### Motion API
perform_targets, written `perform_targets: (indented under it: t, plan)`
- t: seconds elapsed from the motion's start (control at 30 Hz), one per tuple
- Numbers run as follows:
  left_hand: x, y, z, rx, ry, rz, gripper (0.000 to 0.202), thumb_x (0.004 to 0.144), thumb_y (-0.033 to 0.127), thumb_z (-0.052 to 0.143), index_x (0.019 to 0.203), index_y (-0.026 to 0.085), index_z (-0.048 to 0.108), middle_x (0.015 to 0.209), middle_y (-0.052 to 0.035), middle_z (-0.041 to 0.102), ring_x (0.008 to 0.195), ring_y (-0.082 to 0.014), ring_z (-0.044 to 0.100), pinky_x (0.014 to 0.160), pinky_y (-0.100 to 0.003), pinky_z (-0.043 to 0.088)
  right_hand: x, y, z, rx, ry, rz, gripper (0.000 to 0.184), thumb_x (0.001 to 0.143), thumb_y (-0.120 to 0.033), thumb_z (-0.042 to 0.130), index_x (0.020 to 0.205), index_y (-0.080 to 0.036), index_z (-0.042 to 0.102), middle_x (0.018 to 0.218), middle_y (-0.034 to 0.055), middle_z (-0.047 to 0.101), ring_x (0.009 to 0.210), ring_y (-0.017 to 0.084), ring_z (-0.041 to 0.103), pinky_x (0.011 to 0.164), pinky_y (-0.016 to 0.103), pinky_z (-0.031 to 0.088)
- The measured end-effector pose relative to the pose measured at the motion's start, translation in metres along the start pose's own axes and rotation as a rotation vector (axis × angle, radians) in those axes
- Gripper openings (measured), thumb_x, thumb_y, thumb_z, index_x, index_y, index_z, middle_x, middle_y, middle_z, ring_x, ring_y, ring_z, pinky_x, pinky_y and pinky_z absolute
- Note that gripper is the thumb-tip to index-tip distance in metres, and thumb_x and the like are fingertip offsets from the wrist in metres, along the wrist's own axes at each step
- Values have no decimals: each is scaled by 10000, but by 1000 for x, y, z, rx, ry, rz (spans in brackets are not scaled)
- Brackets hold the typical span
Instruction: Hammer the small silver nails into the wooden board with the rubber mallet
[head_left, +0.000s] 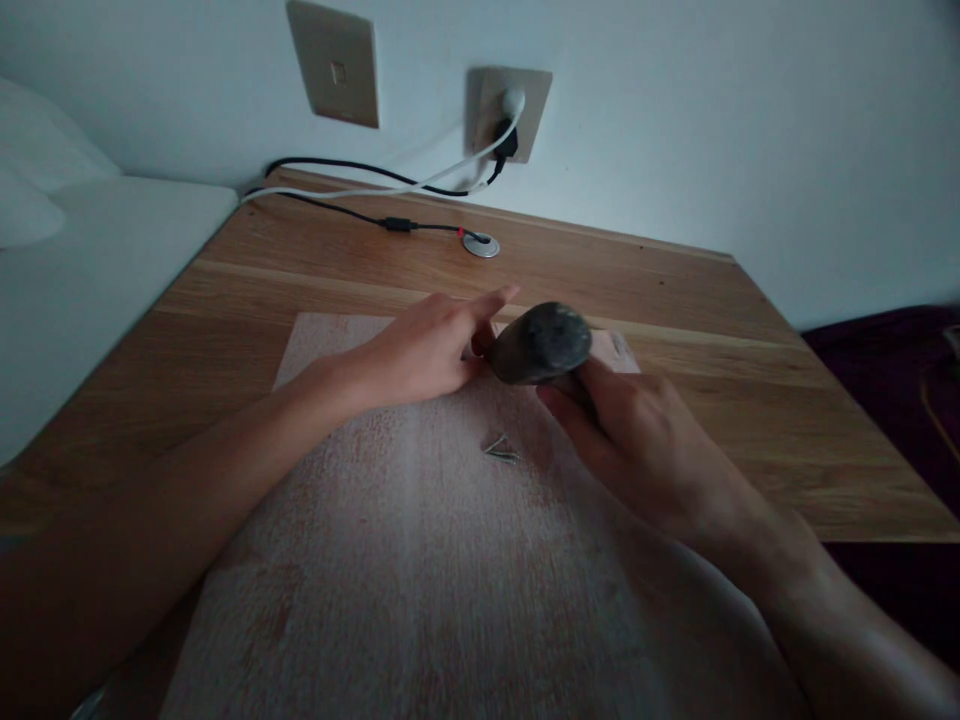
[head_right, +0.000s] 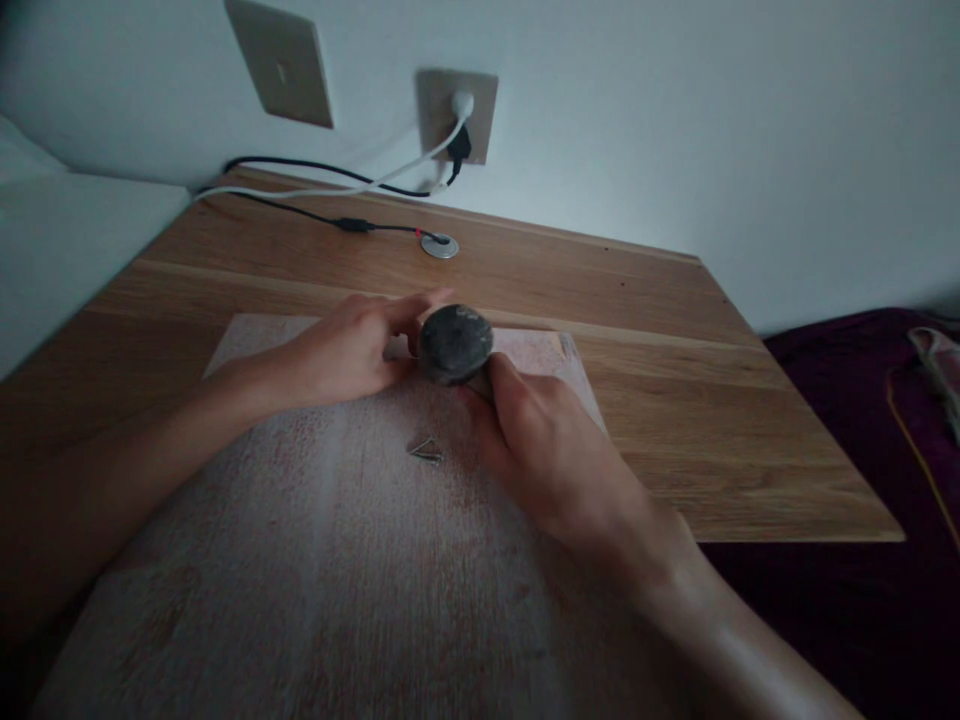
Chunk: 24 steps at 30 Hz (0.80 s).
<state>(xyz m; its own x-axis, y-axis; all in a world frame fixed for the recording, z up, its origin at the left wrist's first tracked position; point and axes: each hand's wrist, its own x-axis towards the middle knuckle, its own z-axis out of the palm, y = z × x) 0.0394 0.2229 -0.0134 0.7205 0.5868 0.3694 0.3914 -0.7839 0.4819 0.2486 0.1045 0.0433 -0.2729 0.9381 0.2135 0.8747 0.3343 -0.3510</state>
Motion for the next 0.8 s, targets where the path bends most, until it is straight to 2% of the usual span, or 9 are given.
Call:
perform_targets:
  t: [0.1, 0.17, 0.3, 0.47, 0.6, 0.67, 0.73, 0.8]
  plan:
    - [-1, -3, 2, 2, -10, 31, 814, 856, 85, 681, 1602, 231, 390, 997, -12, 811, 894, -174, 761, 834, -286, 558, -9, 6, -3, -17, 2, 19, 152, 1031, -302, 493, 953, -232, 604, 673, 15, 653, 540, 199, 600, 554, 328, 400]
    - [-2, -4, 2, 2, -25, 23, 828, 868, 99, 685, 1618, 227, 360, 985, -13, 812, 888, -172, 763, 843, -285, 559, -19, 12, -12, -11, 15, 55, 167, 1037, -327, 507, 917, -247, 591, 588, -29, 572, 457, 171, 530, 495, 310, 353]
    - [-1, -2, 1, 12, -49, -28, 797, 882, 127, 695, 1609, 208, 380, 979, -27, 811, 895, -179, 767, 863, -289, 556, -32, 20, -26, -5, -23, 82, 196, 1028, -329, 544, 842, -264, 547, 561, -54, 514, 433, 150, 513, 451, 285, 320]
    - [1, -3, 1, -15, -50, -13, 820, 866, 115, 689, 1614, 235, 375, 979, -17, 812, 880, -182, 766, 854, -298, 555, -16, 9, -15, -4, 1, 37, 161, 1022, -302, 515, 886, -245, 582, 603, -23, 592, 482, 170, 568, 509, 298, 389]
    - [0, -2, 0, -20, -21, 3, 797, 845, 79, 662, 1592, 214, 418, 1020, -39, 813, 921, -199, 761, 868, -311, 552, 2, -4, -2, -9, -14, 48, 139, 1009, -299, 507, 932, -231, 601, 787, 66, 727, 711, 236, 699, 616, 330, 470]
    - [0, -1, 1, -29, -15, -7, 802, 842, 73, 658, 1594, 202, 412, 1026, -44, 815, 913, -197, 760, 857, -302, 552, 3, -2, -1, 18, -31, 89, 133, 998, -305, 526, 915, -235, 602, 789, 61, 734, 708, 228, 703, 619, 327, 485]
    - [0, 1, 1, -47, -20, -31, 809, 845, 75, 666, 1601, 184, 399, 1005, -48, 817, 884, -193, 760, 839, -292, 552, -2, 8, -4, 110, -73, 189, 183, 998, -356, 544, 865, -242, 597, 643, 8, 673, 551, 186, 649, 538, 303, 470]
    - [0, 2, 2, -61, -25, -51, 802, 852, 83, 680, 1599, 162, 401, 980, -52, 817, 868, -192, 760, 833, -290, 552, -11, 23, -9, 267, -177, 352, 285, 1004, -467, 538, 841, -241, 598, 522, -37, 594, 409, 160, 580, 437, 281, 441]
